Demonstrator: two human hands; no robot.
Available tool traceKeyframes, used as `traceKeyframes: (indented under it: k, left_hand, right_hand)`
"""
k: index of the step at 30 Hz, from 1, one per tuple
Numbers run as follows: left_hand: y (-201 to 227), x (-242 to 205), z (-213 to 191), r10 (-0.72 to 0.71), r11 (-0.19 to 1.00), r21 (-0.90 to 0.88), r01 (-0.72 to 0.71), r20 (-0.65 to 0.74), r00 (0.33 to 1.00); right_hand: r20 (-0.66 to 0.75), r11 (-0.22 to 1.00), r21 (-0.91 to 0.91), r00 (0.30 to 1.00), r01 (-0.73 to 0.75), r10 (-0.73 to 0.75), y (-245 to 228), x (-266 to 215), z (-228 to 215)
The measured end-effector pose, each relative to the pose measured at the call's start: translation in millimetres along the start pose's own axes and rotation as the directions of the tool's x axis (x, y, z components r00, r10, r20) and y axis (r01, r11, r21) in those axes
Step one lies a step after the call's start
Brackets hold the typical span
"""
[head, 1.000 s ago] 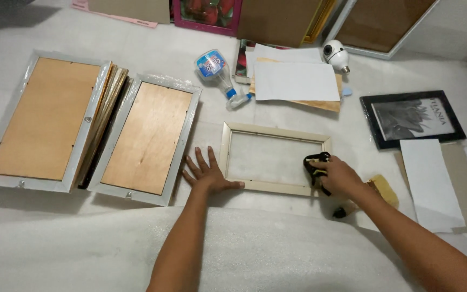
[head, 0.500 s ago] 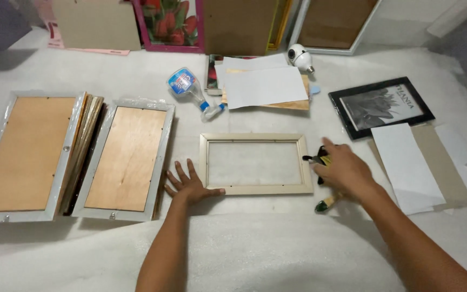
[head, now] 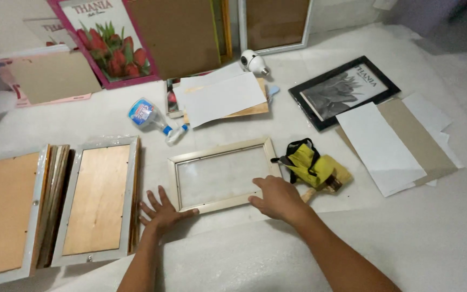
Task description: Clean the glass of a picture frame and assemble the components including paper insert and wooden backing.
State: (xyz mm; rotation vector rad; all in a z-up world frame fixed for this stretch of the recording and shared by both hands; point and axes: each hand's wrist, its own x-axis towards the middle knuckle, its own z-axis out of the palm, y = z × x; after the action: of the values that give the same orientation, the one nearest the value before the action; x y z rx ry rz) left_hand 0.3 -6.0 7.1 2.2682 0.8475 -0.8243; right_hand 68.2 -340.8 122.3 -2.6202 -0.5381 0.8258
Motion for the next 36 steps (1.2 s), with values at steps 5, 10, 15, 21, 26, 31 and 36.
traceKeyframes:
  k: [5, 10, 15, 21, 26, 31, 36]
  left_hand:
    - [-13.9, 23.6, 18.2, 0.026, 0.989, 0.146, -0.013, -0.083, 0.996]
    - [-24.3, 32.5, 26.5, 0.058, 0.989, 0.142, -0.031, -0.188, 0.981]
    - [20.6, 16.9, 3.9, 0.082, 0.954, 0.298, 0.038, -0.379, 0.922]
    - [109.7, 25.5, 12.1, 0.184, 0.952, -0.152, -0.267, -0.413, 0.892]
    - [192.1, 16.4, 29.9, 0.447, 0.840, -0.177, -0.513, -0.310, 0.839]
    - [234.0, 85.9, 47.4, 0.526, 0.840, 0.005, -0.542, -0.250, 0.813]
    - [261.3, 152.7, 58.7, 0.564, 0.800, 0.396, -0.450, -0.245, 0.788]
  right_hand:
    - [0.029, 0.997, -0.061, 0.999, -0.041, 0.043, -11.3, -1.0, -6.7]
    - [0.034, 1.000, 0.018, 0.999, -0.006, 0.006, -5.0, -2.4, -13.2]
    - [-0.006, 0.997, 0.073, 0.999, -0.040, 0.041, 7.2, -2.9, -18.5]
    - [0.017, 0.978, 0.198, 0.998, 0.059, -0.063, 12.9, -2.8, -33.8]
    - [-0.027, 0.974, 0.216, 0.997, 0.074, -0.070, 18.8, 4.8, -29.7]
    - [-0.030, 0.967, 0.247, 0.998, 0.058, -0.052, 22.3, 10.7, -29.6]
    - [-0.017, 0.945, 0.325, 0.999, 0.045, -0.042, 19.6, 16.5, -31.7]
